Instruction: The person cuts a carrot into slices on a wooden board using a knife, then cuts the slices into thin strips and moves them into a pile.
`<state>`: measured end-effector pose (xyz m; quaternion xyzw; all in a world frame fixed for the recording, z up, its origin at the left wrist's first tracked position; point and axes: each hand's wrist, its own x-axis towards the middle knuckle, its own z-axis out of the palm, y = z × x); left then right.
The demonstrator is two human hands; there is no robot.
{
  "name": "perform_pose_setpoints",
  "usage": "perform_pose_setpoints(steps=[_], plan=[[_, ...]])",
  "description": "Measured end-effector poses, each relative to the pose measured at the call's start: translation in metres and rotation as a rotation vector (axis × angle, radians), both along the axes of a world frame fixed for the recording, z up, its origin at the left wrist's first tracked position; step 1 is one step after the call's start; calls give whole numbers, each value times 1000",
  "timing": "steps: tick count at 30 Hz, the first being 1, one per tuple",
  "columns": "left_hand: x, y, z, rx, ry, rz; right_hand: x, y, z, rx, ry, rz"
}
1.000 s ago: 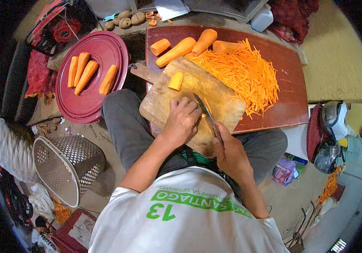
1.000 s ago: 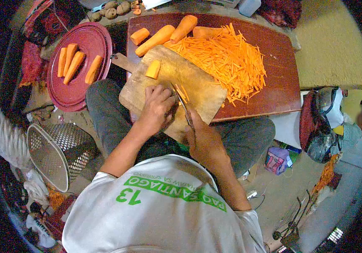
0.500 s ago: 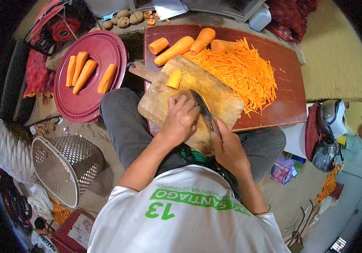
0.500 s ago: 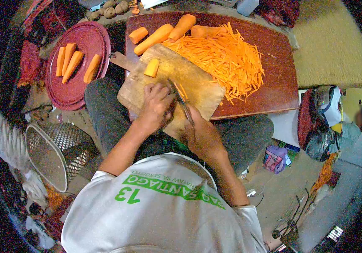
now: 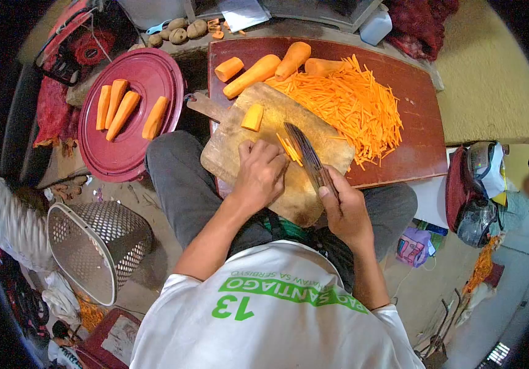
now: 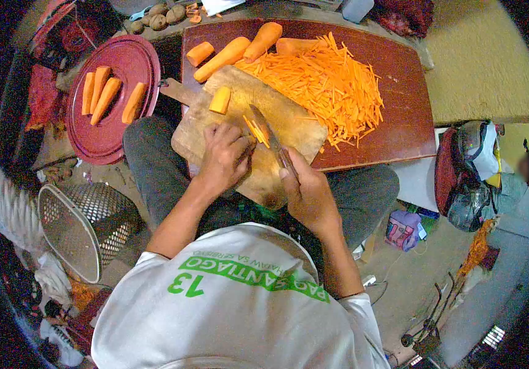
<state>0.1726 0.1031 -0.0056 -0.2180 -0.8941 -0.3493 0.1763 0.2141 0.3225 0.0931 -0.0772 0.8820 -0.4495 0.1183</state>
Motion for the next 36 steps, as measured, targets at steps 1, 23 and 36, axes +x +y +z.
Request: perform_pose_setpoints(steps=[1, 23, 36], plan=[[1, -1, 4, -5, -6, -1, 1, 0, -2, 20, 9, 6], [-21, -25, 18, -40, 43, 321, -125, 57, -10, 291, 199, 159], [-33, -29, -3, 50, -68, 244, -56, 56, -14, 233, 289, 97]])
